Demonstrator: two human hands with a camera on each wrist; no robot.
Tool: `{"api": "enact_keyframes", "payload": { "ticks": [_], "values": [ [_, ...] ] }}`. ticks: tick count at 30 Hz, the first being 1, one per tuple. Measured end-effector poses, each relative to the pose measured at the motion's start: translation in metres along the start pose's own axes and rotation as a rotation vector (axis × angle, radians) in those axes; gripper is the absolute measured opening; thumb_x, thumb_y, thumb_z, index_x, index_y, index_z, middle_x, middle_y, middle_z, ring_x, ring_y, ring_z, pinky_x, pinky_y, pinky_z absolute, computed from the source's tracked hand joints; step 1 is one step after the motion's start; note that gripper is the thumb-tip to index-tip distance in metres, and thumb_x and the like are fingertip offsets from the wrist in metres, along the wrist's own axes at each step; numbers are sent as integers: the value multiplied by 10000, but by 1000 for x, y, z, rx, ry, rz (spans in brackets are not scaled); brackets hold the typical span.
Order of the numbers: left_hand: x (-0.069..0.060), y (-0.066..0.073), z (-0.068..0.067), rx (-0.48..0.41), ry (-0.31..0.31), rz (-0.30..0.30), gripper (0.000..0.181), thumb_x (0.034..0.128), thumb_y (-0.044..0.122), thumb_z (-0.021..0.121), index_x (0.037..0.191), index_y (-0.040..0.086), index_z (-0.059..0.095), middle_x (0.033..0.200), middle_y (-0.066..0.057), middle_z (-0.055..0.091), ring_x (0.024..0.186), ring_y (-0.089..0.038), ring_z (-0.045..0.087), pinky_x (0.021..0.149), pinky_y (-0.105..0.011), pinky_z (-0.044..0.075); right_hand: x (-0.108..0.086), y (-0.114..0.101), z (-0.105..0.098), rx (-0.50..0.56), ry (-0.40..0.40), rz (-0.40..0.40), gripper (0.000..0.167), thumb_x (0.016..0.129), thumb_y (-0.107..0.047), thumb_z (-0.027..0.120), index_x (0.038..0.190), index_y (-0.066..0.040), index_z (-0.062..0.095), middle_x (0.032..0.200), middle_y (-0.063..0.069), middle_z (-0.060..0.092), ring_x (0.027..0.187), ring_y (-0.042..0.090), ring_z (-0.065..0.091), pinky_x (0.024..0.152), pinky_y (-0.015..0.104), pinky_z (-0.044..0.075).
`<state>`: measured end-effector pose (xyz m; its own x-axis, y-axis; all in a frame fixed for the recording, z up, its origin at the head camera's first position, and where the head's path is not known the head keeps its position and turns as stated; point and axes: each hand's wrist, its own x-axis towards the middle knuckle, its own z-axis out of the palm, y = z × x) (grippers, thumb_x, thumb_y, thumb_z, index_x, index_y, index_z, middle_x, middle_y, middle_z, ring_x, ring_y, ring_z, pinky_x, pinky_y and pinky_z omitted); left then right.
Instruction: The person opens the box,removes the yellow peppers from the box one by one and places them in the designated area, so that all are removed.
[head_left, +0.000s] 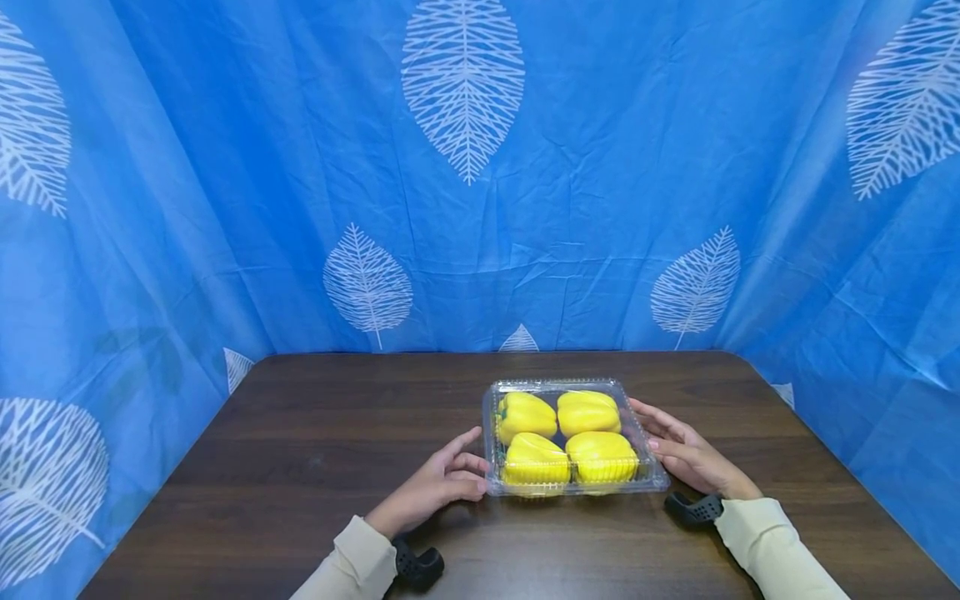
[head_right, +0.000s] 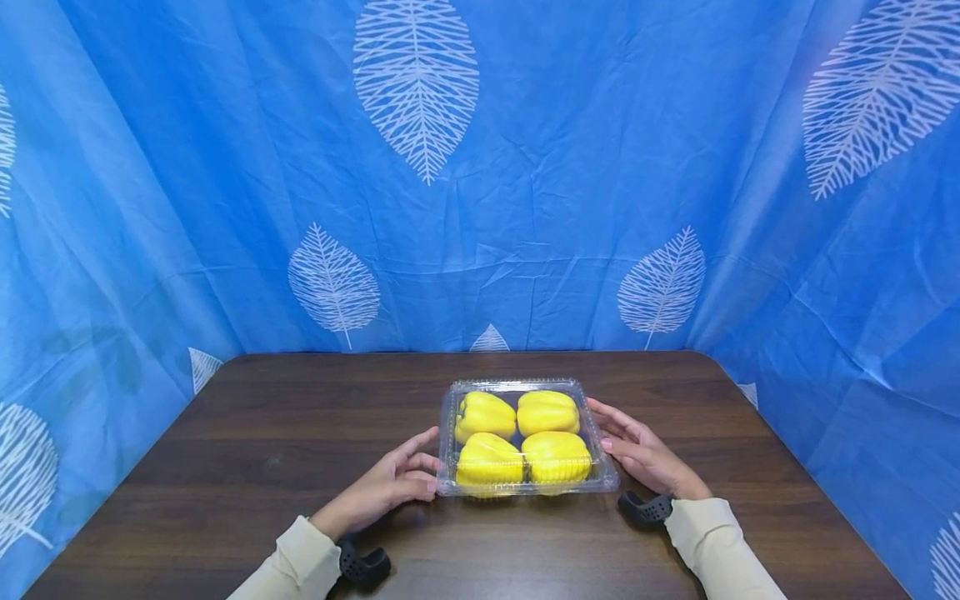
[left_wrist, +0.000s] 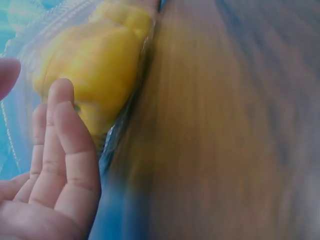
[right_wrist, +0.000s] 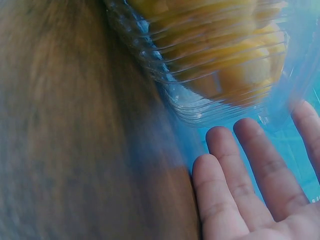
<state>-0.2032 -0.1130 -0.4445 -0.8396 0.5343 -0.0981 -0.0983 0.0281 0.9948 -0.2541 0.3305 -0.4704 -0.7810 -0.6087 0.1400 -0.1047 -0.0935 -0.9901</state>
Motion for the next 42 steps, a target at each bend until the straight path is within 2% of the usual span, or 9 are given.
{"api": "enact_keyframes", "payload": {
  "ticks": [6,13,18,28,36,42],
  "values": [
    [2,-6,5,-155,-30,-14,855,1027,23,663,1716,1,158,1220,-104,636,1014,-158,703,974,-320,614,0,1,-1,4,-6,-10,563,1133,-58,443,1547,-437,481,1557,-327,420,1395,-114,449,1117,186,461],
    [3,-10,7,-221,-23,-8,876,1004,8,678,1720,20,174,1196,-107,599,1029,-181,737,967,-329,620,1,2,-2,-9,-2,-14,549,1136,-76,452,1566,-418,466,1556,-305,407,1391,-89,469,1109,191,470],
    [5,-11,8,-232,-3,-8,872,989,-22,671,1717,26,194,1170,-108,579,1000,-189,735,947,-334,628,2,2,-2,-13,-20,-34,552,1140,-62,437,1579,-396,463,1564,-315,396,1394,-91,461,1106,175,458],
    [6,-14,13,-261,30,-17,911,955,-86,656,1725,60,191,1185,-132,582,928,-172,768,842,-289,647,3,-1,1,-17,-31,-2,515,1152,-78,444,1550,-402,471,1538,-262,438,1358,-6,551,1091,239,514],
    [5,-16,15,-267,36,-14,948,937,-105,670,1731,76,184,1166,-140,563,898,-169,770,824,-284,649,1,-3,3,-52,-21,19,508,1152,-107,460,1558,-411,446,1534,-262,396,1351,2,545,1088,233,510],
    [5,-16,15,-220,52,-21,957,938,-77,687,1735,98,188,1166,-131,582,893,-158,775,760,-227,632,1,-4,3,-78,-8,28,499,1148,-115,470,1553,-404,441,1534,-260,369,1344,-12,537,1089,224,505]
  ]
}}
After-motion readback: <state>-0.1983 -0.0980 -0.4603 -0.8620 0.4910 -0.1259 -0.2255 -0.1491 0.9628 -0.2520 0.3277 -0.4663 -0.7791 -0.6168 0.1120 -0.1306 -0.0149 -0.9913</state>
